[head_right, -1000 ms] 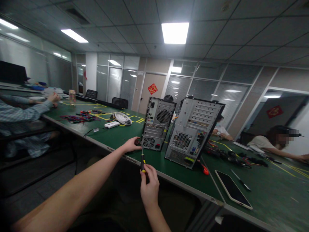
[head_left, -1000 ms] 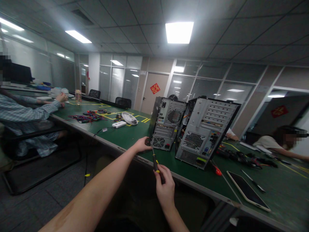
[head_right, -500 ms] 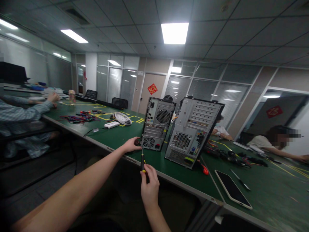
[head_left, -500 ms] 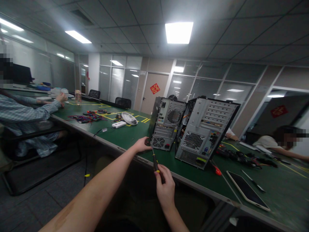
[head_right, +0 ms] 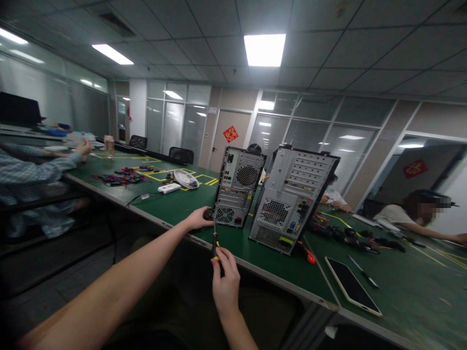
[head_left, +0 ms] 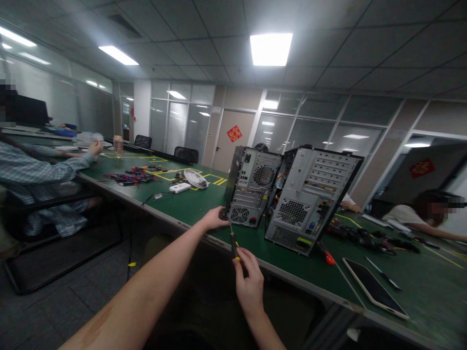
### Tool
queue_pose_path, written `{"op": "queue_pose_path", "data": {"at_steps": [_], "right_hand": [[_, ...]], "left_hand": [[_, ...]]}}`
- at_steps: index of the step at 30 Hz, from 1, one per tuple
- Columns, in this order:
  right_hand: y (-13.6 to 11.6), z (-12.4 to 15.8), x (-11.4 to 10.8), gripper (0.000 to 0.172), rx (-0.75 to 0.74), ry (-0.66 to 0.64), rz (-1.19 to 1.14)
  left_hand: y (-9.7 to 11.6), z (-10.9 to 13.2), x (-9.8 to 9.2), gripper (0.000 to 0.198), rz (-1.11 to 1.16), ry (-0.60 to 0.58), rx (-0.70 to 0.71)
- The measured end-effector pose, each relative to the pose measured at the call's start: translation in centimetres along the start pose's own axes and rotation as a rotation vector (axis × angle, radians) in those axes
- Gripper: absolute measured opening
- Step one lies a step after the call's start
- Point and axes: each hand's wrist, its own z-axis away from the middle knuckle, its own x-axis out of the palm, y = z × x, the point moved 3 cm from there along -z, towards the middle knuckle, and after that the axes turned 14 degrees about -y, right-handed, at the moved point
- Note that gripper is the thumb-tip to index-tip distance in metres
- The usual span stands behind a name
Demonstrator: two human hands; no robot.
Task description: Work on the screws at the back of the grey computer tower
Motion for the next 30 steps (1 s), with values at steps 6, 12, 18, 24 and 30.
{"op": "queue_pose_path", "data": {"at_steps": [6,12,18,24,30], "right_hand": [[-0.24,0.12,0.38,0.034,-0.065,-0.055,0.046],[-0.49,0.1,0.17,0.031,-0.059,-0.034,0.018],[-0.59,0.07,0.28,0.032,-0.076,-0.049,0.007],[-0.73,0.05,0.19,0.032,-0.088,-0.035,0.026],[-0.65,0.16,0.22,0.032,-0.086,-0.03,0.038]], "left_hand": [[0.16,0.04,0.02,0.077,-0.014,-0.01,-0.012],[0.44,0.03,-0.03,0.067,-0.012,-0.015,-0.039],[0.04,-0.19,0.05,0.073,-0.024,-0.007,-0.035],[-0.03,-0.17,0.08,0.073,-0.033,-0.005,-0.027],[-0.16,-0.21,0.07,0.079,-0.029,-0.014,-0.036]]}}
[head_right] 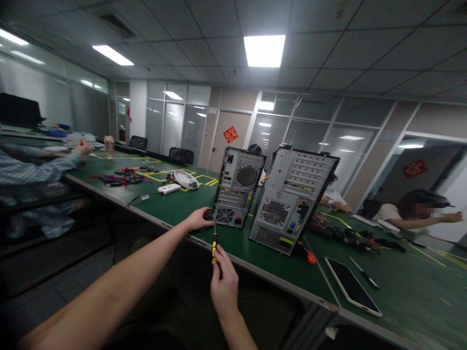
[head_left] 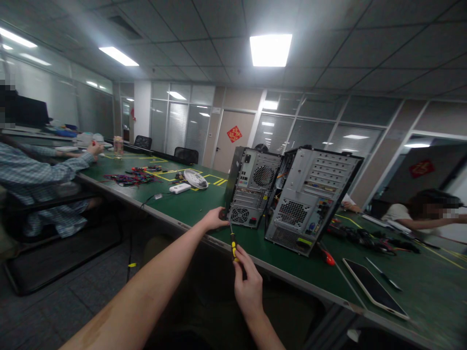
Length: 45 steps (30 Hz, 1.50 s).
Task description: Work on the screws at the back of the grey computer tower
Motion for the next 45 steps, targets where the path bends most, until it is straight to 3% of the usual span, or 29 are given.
{"op": "queue_pose_path", "data": {"at_steps": [33,45], "right_hand": [[-0.39,-0.06,0.13,0.031,-0.042,-0.003,0.033],[0.12,-0.03,-0.06,0.02,0.044,0.04,0.009]], "left_hand": [[-0.12,-0.08,0.03,0.077,-0.007,0.006,0.023],[0.43,0.06,-0.05,0.063,-0.038,-0.003,-0.012]]}}
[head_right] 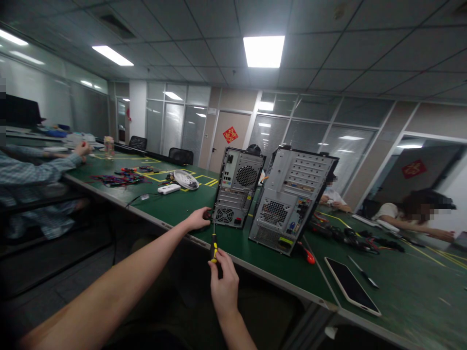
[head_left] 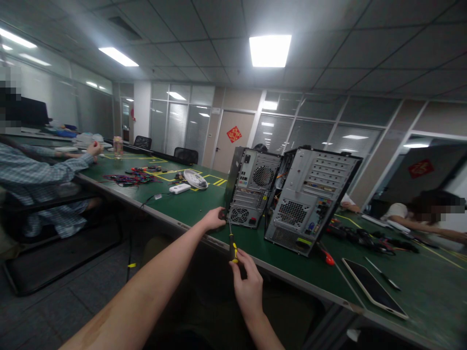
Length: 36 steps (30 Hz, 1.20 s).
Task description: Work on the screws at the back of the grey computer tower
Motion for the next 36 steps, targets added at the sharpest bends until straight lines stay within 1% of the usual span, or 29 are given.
{"op": "queue_pose_path", "data": {"at_steps": [5,12,16,23,30,32,36], "right_hand": [[0.21,0.03,-0.09,0.019,0.035,0.026,-0.014],[0.23,0.01,-0.09,0.018,0.064,0.039,-0.062],[0.09,0.04,-0.21,0.019,0.032,0.028,-0.035],[-0.14,0.16,-0.05,0.031,-0.064,-0.016,0.071],[-0.08,0.3,-0.01,0.038,-0.058,-0.041,0.074],[-0.18,0.25,0.01,0.036,-0.054,-0.031,0.062],[-0.31,0.07,-0.11,0.024,-0.015,0.023,0.026]], "left_hand": [[0.14,-0.04,-0.05,0.061,0.012,0.004,-0.038],[-0.14,-0.18,-0.04,0.06,0.039,0.019,-0.056],[0.04,-0.07,-0.1,0.06,0.041,0.018,-0.061],[0.19,0.1,-0.2,0.06,0.06,0.024,-0.071],[-0.07,-0.13,-0.11,0.061,0.078,0.024,-0.065],[-0.09,-0.17,-0.12,0.061,0.068,0.026,-0.07],[-0.16,-0.2,-0.12,0.061,0.069,0.02,-0.074]]}}
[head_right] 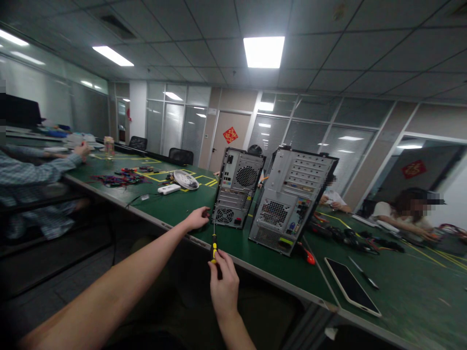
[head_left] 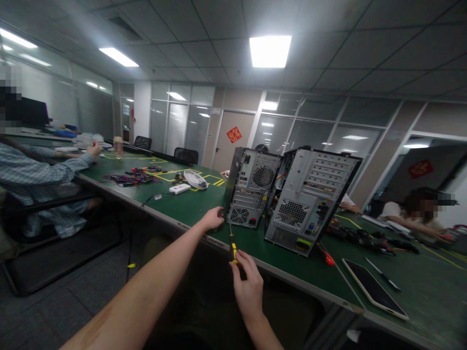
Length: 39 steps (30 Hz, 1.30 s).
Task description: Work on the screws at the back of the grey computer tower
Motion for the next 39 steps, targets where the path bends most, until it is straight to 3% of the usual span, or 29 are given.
{"op": "queue_pose_path", "data": {"at_steps": [9,18,27,39], "right_hand": [[0.55,-0.04,-0.21,0.019,0.059,0.012,-0.056],[0.7,0.32,0.32,0.039,-0.028,-0.063,0.041],[0.43,0.25,0.4,0.042,-0.038,-0.068,0.035],[-0.03,-0.13,-0.3,0.022,0.05,0.026,-0.012]], "left_hand": [[-0.17,-0.09,0.06,0.061,0.01,0.008,0.008],[-0.12,-0.06,0.01,0.06,-0.006,0.006,0.015],[0.02,-0.01,-0.01,0.059,-0.012,0.012,0.014],[0.02,0.07,0.0,0.06,0.016,0.015,0.014]]}}
